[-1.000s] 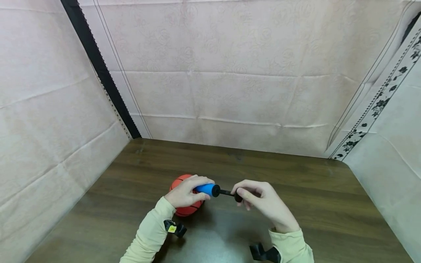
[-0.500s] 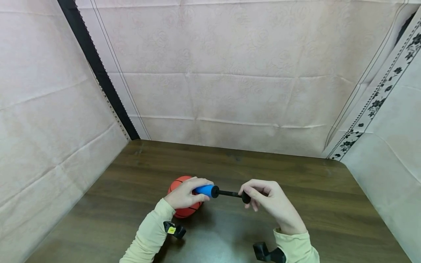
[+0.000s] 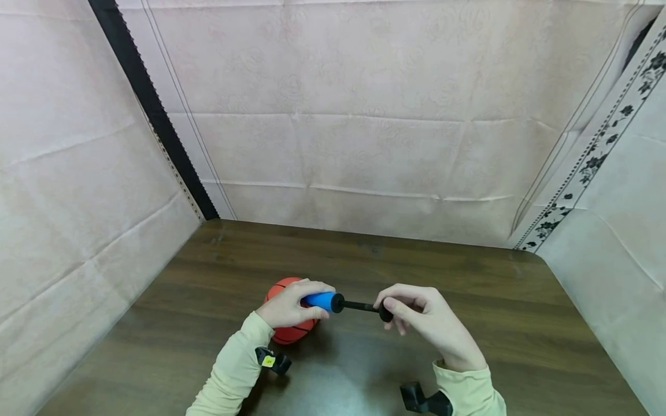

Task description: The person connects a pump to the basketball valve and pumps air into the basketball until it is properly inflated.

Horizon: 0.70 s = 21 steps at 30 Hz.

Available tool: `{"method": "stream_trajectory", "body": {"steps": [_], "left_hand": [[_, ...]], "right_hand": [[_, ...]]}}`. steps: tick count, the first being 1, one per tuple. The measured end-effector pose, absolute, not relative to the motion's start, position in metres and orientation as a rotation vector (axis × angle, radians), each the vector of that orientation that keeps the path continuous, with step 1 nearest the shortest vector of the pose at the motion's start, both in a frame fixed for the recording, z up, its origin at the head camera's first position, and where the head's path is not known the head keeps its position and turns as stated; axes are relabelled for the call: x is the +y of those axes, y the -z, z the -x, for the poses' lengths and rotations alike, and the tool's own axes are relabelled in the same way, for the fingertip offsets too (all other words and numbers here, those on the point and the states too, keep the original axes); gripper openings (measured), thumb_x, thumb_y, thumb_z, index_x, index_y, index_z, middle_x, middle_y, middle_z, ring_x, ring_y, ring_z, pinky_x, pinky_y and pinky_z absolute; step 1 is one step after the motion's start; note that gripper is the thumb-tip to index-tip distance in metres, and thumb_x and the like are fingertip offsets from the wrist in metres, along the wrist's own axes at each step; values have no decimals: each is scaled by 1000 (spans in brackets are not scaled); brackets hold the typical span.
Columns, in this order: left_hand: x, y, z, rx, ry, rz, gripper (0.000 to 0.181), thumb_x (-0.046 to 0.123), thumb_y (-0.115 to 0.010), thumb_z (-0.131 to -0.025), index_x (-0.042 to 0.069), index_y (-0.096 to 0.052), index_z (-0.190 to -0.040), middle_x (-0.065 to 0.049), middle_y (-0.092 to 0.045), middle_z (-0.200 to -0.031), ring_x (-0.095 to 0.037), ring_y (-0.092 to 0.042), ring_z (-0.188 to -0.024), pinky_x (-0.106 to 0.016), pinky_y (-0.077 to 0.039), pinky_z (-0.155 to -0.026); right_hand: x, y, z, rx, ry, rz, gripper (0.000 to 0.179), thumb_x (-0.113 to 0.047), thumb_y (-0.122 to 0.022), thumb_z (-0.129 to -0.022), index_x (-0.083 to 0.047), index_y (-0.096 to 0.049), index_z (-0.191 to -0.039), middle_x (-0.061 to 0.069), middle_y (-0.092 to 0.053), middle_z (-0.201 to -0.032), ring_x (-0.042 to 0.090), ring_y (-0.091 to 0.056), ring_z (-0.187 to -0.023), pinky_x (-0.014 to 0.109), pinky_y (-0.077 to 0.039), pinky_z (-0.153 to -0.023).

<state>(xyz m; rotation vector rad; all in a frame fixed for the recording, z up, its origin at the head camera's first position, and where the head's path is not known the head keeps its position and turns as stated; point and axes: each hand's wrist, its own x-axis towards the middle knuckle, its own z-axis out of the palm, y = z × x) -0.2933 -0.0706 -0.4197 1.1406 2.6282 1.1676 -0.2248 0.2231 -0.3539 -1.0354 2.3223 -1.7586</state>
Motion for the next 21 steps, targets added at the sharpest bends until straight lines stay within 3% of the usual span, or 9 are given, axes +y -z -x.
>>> {"method": "stream_trajectory", "body": {"steps": [9,17,21], "left_hand": [[-71,419,294,2671,-1116,-1107,40,33,-69,-89,20,-62,-126,2,-67,-121,-16,-59,-103,-42,-45,-94],[-70,420,296,2666,-1097,-1055,39,35,-68,-90,22,-62,-125,1,-67,-121,-18,-58,-105,-46,-44,-98],[-71,424,294,2684,-1071,-1007,40,39,-67,-90,25,-61,-126,2,-66,-121,-19,-55,-107,-40,-49,-88]], "right_hand": [[232,349,221,2329,1755,943,13,2,-57,-93,-7,-64,-100,-2,-64,-70,20,-55,-58,31,-48,-55],[229,353,227,2308,1694,970,12,-1,-54,-96,-9,-62,-101,-9,-61,-73,10,-60,-63,31,-54,-57],[220,358,231,2326,1655,940,8,-6,-54,-98,-7,-61,-102,-7,-60,-72,8,-60,-63,29,-53,-57]]}}
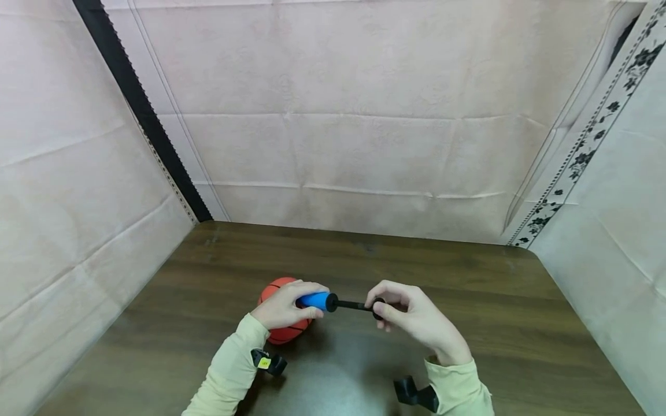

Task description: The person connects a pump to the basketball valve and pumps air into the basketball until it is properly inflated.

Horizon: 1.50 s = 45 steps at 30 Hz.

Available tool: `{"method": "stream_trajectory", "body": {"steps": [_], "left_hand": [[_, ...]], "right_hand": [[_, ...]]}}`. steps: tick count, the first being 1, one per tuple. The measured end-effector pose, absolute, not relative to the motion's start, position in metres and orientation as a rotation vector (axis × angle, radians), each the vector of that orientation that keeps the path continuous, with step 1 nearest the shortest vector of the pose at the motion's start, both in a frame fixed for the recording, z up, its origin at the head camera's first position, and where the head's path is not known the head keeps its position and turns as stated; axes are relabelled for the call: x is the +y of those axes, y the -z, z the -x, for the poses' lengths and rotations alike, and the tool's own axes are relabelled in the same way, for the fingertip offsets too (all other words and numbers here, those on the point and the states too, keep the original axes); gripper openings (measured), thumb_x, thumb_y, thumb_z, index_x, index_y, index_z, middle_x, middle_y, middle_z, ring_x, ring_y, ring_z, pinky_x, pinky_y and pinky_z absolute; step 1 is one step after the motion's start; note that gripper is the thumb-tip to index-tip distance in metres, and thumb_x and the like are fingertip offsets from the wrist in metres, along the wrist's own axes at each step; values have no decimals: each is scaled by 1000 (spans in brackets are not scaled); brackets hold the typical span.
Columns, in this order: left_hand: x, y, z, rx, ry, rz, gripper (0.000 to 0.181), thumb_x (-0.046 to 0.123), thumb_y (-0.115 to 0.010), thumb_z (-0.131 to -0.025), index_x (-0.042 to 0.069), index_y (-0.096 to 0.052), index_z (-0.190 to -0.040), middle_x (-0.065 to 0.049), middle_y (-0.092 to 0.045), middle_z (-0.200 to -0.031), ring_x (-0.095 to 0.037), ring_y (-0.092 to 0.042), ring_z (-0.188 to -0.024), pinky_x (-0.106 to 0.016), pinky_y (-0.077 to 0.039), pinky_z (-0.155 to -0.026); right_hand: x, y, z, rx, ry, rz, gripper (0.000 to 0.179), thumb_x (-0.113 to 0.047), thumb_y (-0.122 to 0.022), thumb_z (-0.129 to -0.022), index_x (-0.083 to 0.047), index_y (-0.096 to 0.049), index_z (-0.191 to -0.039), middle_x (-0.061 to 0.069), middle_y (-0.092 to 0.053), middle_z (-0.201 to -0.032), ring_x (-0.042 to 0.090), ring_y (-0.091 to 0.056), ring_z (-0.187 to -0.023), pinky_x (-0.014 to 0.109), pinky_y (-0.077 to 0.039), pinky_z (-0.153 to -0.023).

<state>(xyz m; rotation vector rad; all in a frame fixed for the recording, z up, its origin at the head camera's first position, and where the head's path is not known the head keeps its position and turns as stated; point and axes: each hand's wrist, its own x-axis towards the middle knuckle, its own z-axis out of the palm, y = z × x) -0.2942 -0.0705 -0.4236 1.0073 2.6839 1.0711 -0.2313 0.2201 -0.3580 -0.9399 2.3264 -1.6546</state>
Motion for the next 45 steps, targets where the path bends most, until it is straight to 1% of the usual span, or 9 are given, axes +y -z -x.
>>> {"method": "stream_trajectory", "body": {"steps": [4,8,17,23,30,33,37,41,45], "left_hand": [[-71,427,293,2693,-1065,-1006,39,40,-67,-89,26,-61,-125,3,-67,-119,-17,-54,-105,-34,-49,-82],[-69,426,293,2706,-1043,-1029,38,42,-67,-89,25,-62,-124,3,-68,-116,-16,-54,-102,-32,-48,-81],[-64,420,294,2723,-941,-1203,35,37,-68,-90,22,-65,-121,9,-69,-115,-6,-58,-92,-28,-44,-88],[-67,420,296,2722,-900,-1270,35,35,-69,-89,22,-65,-122,9,-69,-116,-5,-59,-95,-28,-43,-87],[-75,423,300,2696,-984,-1270,35,32,-70,-88,23,-65,-121,8,-68,-119,-7,-59,-98,-31,-44,-90],[-77,424,301,2710,-1001,-1238,35,34,-70,-88,24,-64,-122,9,-67,-120,-8,-58,-98,-32,-44,-91],[-79,424,301,2703,-1032,-1220,35,34,-69,-89,24,-64,-122,8,-68,-119,-9,-57,-98,-33,-45,-89],[-80,422,300,2688,-1069,-1193,36,35,-70,-89,23,-63,-122,6,-68,-118,-13,-57,-99,-34,-45,-88],[-80,421,299,2673,-1086,-1149,38,36,-70,-88,23,-63,-124,5,-67,-119,-15,-56,-102,-35,-45,-87]], "right_hand": [[207,364,237,2311,1610,913,11,-10,-53,-99,-3,-59,-105,5,-60,-72,8,-59,-64,28,-53,-58],[195,370,241,2312,1566,884,16,-14,-51,-100,-2,-59,-106,11,-58,-75,13,-59,-65,28,-53,-60],[175,384,246,2357,1510,828,15,-16,-52,-100,-6,-59,-108,10,-60,-81,10,-56,-66,25,-49,-60],[178,383,244,2423,1435,870,15,-21,-56,-98,-12,-62,-108,10,-63,-84,13,-59,-71,27,-52,-64],[190,371,239,2473,1375,926,13,-25,-60,-96,-21,-63,-108,0,-66,-88,6,-60,-75,24,-52,-70],[201,364,235,2497,1404,920,12,-24,-60,-96,-20,-64,-107,-1,-65,-88,7,-59,-73,25,-51,-67],[214,357,229,2493,1468,875,11,-21,-59,-97,-18,-65,-106,0,-66,-89,8,-63,-77,27,-53,-69],[221,352,223,2479,1530,866,11,-17,-58,-97,-16,-65,-106,5,-66,-86,9,-62,-74,28,-53,-68],[227,348,218,2444,1609,895,11,-11,-57,-97,-11,-64,-106,2,-63,-79,11,-60,-70,28,-52,-66]]}}
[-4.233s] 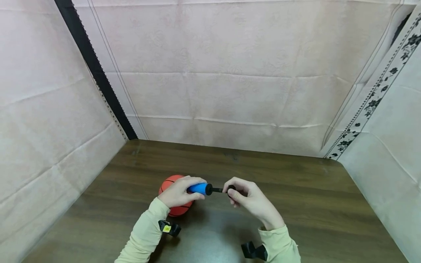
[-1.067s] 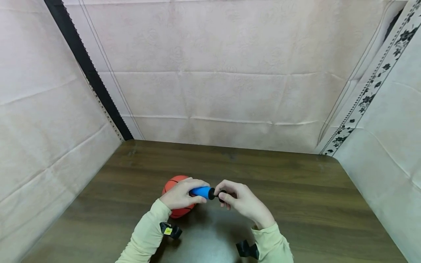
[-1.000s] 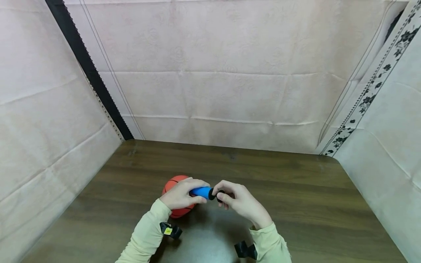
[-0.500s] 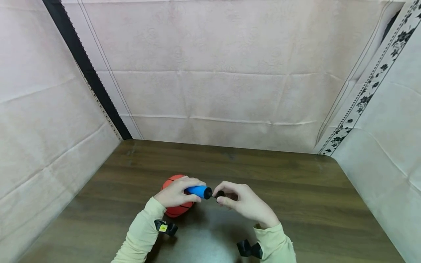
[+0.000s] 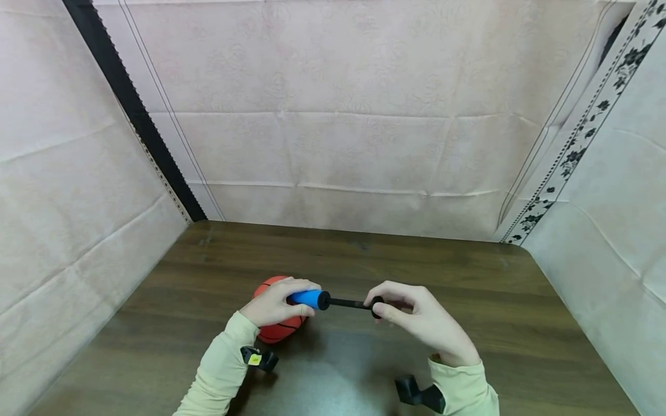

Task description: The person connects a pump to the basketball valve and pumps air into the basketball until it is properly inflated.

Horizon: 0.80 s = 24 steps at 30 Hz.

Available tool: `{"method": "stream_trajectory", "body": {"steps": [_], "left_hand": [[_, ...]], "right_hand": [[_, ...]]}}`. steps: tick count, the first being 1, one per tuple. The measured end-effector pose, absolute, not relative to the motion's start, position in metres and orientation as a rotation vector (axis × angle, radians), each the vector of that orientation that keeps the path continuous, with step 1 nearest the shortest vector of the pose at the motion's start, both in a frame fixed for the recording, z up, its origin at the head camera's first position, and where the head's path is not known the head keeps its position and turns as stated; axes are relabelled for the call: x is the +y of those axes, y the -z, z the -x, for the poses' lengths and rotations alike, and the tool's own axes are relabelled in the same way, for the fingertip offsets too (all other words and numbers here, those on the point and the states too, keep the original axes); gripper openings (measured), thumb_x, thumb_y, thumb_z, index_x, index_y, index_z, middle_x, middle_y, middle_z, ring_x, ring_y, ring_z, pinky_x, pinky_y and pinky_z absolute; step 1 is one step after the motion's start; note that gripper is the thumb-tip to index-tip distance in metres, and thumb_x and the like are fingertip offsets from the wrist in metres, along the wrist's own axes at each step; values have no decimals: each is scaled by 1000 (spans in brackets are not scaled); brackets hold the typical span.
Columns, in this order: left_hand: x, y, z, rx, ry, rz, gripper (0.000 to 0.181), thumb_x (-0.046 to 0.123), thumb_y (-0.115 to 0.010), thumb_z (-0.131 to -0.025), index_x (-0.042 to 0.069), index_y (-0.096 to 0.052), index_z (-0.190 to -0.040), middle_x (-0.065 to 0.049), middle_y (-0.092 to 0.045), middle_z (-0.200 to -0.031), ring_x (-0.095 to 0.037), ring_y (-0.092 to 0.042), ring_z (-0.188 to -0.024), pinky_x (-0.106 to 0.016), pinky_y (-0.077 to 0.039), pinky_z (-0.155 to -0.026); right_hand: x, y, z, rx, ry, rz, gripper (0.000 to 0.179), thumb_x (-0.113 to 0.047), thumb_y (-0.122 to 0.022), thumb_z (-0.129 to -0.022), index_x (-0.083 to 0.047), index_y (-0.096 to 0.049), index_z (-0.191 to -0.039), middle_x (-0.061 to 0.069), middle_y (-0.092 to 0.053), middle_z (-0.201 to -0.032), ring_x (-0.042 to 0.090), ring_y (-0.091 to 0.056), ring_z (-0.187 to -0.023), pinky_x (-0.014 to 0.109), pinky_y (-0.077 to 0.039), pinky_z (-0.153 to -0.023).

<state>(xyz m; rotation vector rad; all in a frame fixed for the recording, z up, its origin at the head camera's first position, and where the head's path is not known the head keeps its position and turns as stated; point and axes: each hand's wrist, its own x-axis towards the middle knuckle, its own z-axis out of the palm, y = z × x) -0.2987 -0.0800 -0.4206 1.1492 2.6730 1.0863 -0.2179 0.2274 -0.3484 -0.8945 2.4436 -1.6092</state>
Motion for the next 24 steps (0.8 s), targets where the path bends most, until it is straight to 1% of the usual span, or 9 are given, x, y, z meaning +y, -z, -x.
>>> {"method": "stream_trajectory", "body": {"steps": [2,4,8,11,17,24], "left_hand": [[-80,420,299,2670,-1080,-1149,39,36,-69,-89,22,-62,-124,4,-67,-120,-16,-57,-102,-36,-45,-88],[-80,419,298,2669,-1079,-1149,38,34,-70,-89,22,-62,-124,4,-67,-120,-16,-57,-102,-37,-44,-90],[-80,418,298,2673,-1070,-1162,37,33,-70,-89,21,-63,-123,4,-67,-119,-15,-59,-101,-38,-44,-92],[-80,418,297,2676,-1064,-1145,37,34,-70,-88,22,-63,-123,5,-67,-119,-14,-58,-102,-37,-44,-91],[-81,418,297,2674,-1068,-1115,38,35,-70,-88,22,-63,-123,4,-67,-119,-16,-57,-102,-36,-45,-88],[-81,419,298,2685,-1059,-1098,39,36,-71,-87,23,-62,-123,2,-67,-119,-17,-57,-104,-38,-45,-89]], "right_hand": [[230,347,216,2430,1638,916,12,-8,-56,-97,-9,-63,-106,1,-62,-77,11,-59,-69,28,-51,-66],[231,347,215,2411,1662,937,12,-6,-55,-97,-7,-62,-106,3,-61,-75,12,-58,-68,29,-51,-65],[231,347,216,2393,1664,920,11,-7,-56,-97,-8,-62,-106,4,-60,-75,10,-57,-68,29,-50,-63],[231,347,216,2378,1659,900,11,-8,-56,-97,-8,-62,-106,-1,-61,-77,10,-57,-68,29,-51,-62],[231,347,218,2363,1656,926,11,-7,-55,-98,-7,-62,-106,0,-62,-78,10,-59,-69,29,-52,-64],[231,347,220,2369,1650,956,12,-5,-54,-97,-8,-62,-107,-2,-62,-79,9,-60,-69,28,-53,-64]]}}
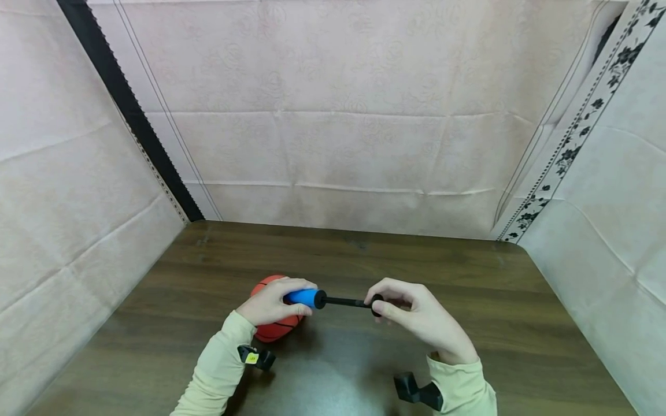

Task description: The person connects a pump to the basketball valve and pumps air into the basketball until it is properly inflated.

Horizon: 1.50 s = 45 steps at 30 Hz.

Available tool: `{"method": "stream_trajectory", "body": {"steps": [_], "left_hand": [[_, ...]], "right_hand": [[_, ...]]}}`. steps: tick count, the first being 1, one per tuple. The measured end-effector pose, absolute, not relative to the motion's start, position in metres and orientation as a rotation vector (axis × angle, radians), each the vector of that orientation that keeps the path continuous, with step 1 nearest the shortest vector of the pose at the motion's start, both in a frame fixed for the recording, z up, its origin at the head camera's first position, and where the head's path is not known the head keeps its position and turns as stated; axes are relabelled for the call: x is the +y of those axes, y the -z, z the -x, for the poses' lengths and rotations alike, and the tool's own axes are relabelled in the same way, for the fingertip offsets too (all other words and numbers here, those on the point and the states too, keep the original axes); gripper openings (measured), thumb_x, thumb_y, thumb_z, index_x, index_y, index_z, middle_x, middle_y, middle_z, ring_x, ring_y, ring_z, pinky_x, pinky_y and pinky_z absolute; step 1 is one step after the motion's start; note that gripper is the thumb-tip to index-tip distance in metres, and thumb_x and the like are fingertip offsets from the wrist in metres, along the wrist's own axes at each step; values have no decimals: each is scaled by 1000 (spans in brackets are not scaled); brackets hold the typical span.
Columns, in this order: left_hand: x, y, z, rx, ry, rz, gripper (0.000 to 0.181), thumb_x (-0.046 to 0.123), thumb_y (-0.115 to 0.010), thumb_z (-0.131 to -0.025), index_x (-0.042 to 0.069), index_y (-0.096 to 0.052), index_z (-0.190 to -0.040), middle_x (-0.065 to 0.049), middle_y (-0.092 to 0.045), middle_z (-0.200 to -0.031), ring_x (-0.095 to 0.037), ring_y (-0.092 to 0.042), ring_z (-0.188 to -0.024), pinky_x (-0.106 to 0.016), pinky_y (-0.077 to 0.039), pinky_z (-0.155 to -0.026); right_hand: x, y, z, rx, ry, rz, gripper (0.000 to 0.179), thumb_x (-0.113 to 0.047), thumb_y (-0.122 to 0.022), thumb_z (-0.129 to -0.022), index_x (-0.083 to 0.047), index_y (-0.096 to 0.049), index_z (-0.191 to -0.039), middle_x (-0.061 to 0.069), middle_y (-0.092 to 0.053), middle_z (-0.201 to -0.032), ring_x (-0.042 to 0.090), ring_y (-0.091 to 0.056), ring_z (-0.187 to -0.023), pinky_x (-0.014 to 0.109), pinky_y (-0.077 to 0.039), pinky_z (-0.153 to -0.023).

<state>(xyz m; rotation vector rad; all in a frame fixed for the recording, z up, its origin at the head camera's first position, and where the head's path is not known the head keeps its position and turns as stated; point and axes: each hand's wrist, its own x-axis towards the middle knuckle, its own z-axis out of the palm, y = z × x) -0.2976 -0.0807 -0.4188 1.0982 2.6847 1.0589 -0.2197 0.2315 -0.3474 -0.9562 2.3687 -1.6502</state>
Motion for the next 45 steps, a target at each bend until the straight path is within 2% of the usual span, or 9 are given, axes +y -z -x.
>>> {"method": "stream_trajectory", "body": {"steps": [11,17,21,26,33,35,40,45], "left_hand": [[-80,416,298,2670,-1043,-1131,37,37,-68,-89,22,-61,-123,4,-67,-115,-16,-55,-103,-38,-44,-89],[-75,416,296,2727,-974,-1096,37,39,-66,-90,23,-61,-123,3,-67,-114,-16,-56,-102,-37,-47,-86],[-69,415,294,2767,-950,-1090,36,40,-66,-90,24,-61,-122,3,-68,-113,-14,-59,-98,-34,-49,-84],[-62,416,295,2795,-910,-1166,37,42,-65,-91,23,-61,-122,6,-69,-112,-10,-59,-95,-33,-48,-88],[-71,415,299,2812,-883,-1271,37,37,-69,-88,25,-63,-123,9,-68,-114,-7,-60,-98,-31,-45,-89],[-75,415,300,2834,-897,-1282,37,36,-70,-88,25,-63,-123,8,-68,-114,-7,-60,-99,-33,-45,-90],[-84,415,302,2940,-921,-1276,42,37,-71,-86,22,-62,-124,5,-68,-114,-10,-61,-100,-38,-45,-92],[-87,417,304,3011,-930,-1278,44,39,-71,-86,20,-62,-125,3,-69,-113,-13,-61,-100,-39,-44,-92]], "right_hand": [[229,352,225,2328,1667,1017,13,0,-53,-97,-7,-60,-104,-5,-60,-77,6,-59,-69,29,-53,-64],[219,362,236,2327,1616,912,10,-9,-51,-100,-7,-59,-106,-4,-59,-77,12,-59,-68,27,-52,-62],[206,372,246,2318,1596,860,16,-14,-49,-102,-5,-59,-109,3,-58,-77,16,-57,-67,26,-49,-59],[189,384,253,2260,1606,844,21,-16,-46,-103,-2,-59,-112,12,-57,-78,21,-54,-66,25,-47,-60],[189,381,250,2254,1548,868,18,-21,-51,-101,-10,-61,-112,7,-55,-78,17,-52,-64,26,-47,-58],[196,375,245,2264,1559,893,17,-19,-51,-101,-12,-61,-113,7,-55,-78,18,-50,-62,28,-46,-56],[217,361,235,2268,1685,964,16,-8,-47,-101,-5,-59,-111,6,-54,-73,20,-48,-58,30,-45,-52],[223,361,236,2282,1755,989,10,-2,-50,-99,-3,-58,-105,3,-50,-68,14,-47,-58,30,-43,-50]]}}
